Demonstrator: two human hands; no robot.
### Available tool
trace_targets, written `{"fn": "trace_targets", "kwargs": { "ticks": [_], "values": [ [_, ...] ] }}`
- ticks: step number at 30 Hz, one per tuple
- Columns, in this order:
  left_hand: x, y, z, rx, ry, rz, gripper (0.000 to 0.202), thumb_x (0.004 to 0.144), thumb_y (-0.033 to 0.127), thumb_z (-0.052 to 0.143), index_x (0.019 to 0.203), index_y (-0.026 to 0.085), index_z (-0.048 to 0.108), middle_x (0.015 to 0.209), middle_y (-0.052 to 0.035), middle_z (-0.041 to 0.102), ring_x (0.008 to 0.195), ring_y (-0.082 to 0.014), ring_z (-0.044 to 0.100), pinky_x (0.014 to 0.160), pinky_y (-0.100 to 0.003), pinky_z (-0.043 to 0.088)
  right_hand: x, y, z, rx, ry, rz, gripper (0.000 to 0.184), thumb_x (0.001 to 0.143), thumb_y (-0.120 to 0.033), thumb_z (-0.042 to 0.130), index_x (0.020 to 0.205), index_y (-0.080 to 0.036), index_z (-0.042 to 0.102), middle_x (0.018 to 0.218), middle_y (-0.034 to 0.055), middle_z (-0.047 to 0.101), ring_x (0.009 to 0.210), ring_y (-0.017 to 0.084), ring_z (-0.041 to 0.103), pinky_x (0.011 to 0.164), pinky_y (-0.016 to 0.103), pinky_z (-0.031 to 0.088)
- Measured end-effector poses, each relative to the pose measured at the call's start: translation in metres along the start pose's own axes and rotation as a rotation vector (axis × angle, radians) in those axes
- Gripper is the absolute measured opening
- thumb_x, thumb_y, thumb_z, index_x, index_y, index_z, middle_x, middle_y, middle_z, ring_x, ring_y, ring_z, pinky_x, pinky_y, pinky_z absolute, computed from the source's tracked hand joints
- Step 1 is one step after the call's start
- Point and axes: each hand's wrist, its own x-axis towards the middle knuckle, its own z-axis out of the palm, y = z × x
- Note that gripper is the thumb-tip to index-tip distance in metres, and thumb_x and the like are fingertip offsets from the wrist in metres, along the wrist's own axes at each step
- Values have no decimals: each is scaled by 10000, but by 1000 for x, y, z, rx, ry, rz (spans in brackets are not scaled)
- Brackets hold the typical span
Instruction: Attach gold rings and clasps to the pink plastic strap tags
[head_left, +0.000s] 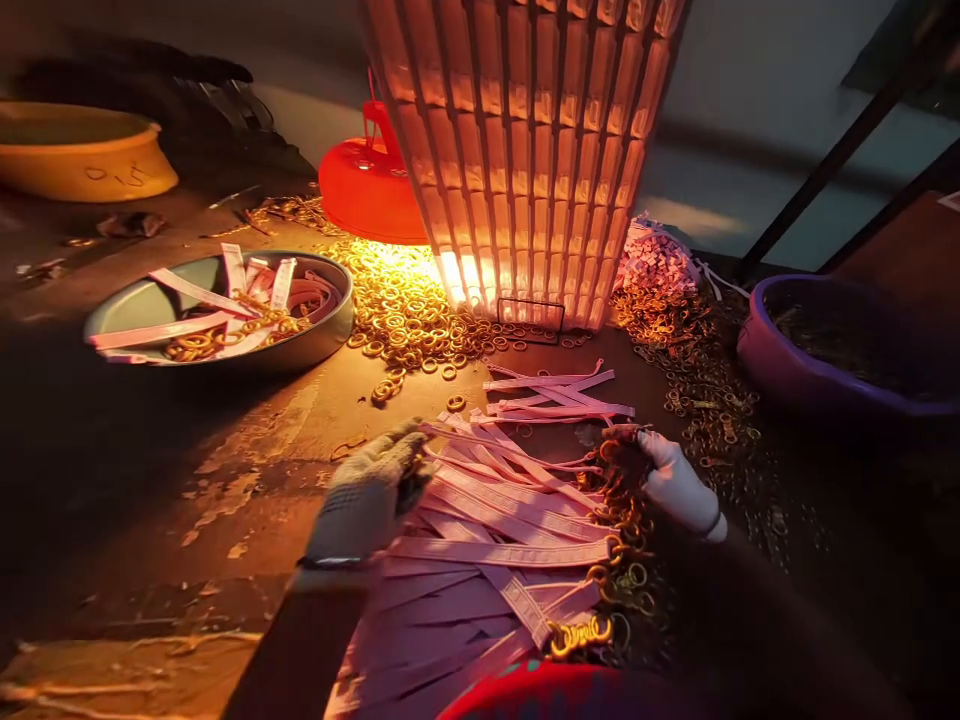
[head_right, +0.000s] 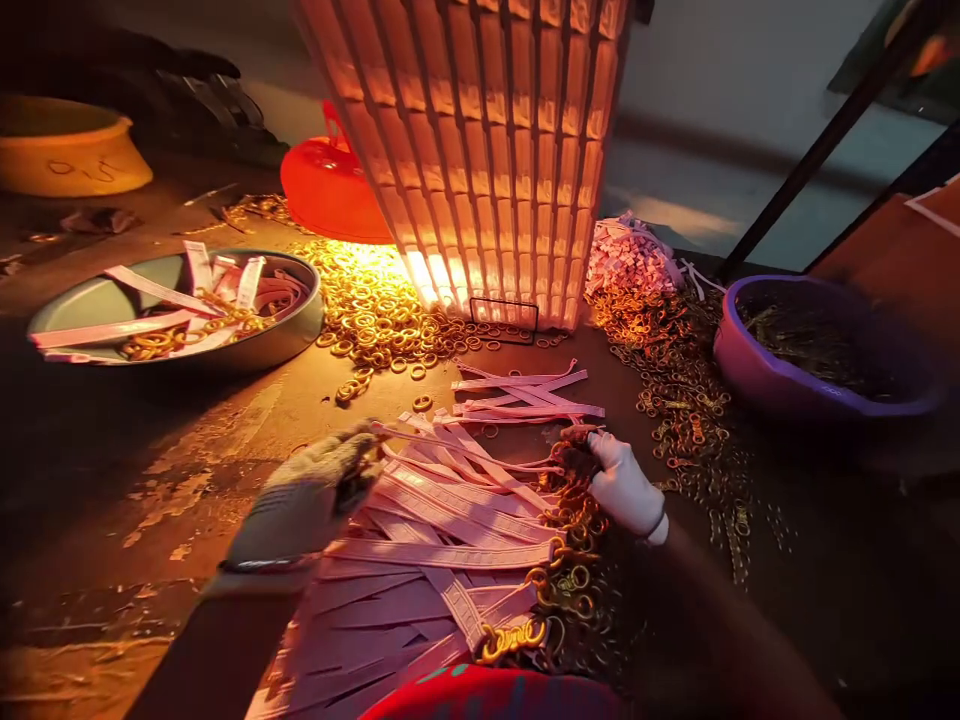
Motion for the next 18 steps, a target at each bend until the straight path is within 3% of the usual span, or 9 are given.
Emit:
{"fn": "trace_targets", "kwargs": {
  "ticks": [3,4,6,9,11,13,14,18],
  "values": [
    [-7,15,-14,431,291,239,234,818,269,698,1051,247,699,680,15,626,575,-141,552,455,-197,376,-15,12,-15,107,57,75,302,914,-440,653,1100,-211,721,1008,67,732,857,207,669,784,329,564],
    [-10,17,-12,598,313,321,246,843,315,672,1080,259,707,658,16,629,578,-156,559,483,-218,396,-19,15,-17,120,62,88,305,912,-437,655,1104,-209,718,998,65,736,855,208,669,777,326,564],
    [-15,14,5,854,142,458,260,862,376,634,1069,256,736,648,3,653,612,-185,593,573,-263,462,-26,17,-17,87,84,90,294,915,-414,652,1112,-204,712,1002,65,738,879,214,668,796,329,560],
    [-17,-9,56,920,-404,602,160,825,317,657,917,253,770,823,-38,740,787,-223,665,765,-306,514,-29,15,-12,-66,127,52,239,930,-346,612,1092,-200,712,965,60,739,860,214,664,820,341,549],
    [-15,-32,96,1006,-662,604,101,805,251,672,850,245,762,888,-72,745,841,-245,671,820,-335,504,-31,12,-9,-148,138,26,229,930,-284,576,1103,-204,703,964,61,740,849,214,666,838,353,547],
    [-11,-54,129,1130,-740,534,28,735,203,733,715,218,720,745,-88,696,731,-251,653,767,-351,499,-35,11,-8,-222,170,4,268,908,-213,546,1137,-214,686,1020,69,737,903,226,670,883,371,541],
    [-9,-64,142,1167,-755,510,89,686,193,773,661,209,690,677,-81,659,685,-254,641,736,-355,496,-38,12,-8,-263,189,-4,308,887,-173,532,1155,-219,677,1056,74,731,941,235,669,904,378,537],
    [-3,-87,164,1263,-737,444,186,621,176,811,626,199,627,586,-59,575,638,-279,638,689,-370,482,-54,14,-10,-367,191,-5,514,753,-34,476,1195,-230,653,1088,77,720,977,244,666,898,366,533]
  ]
}}
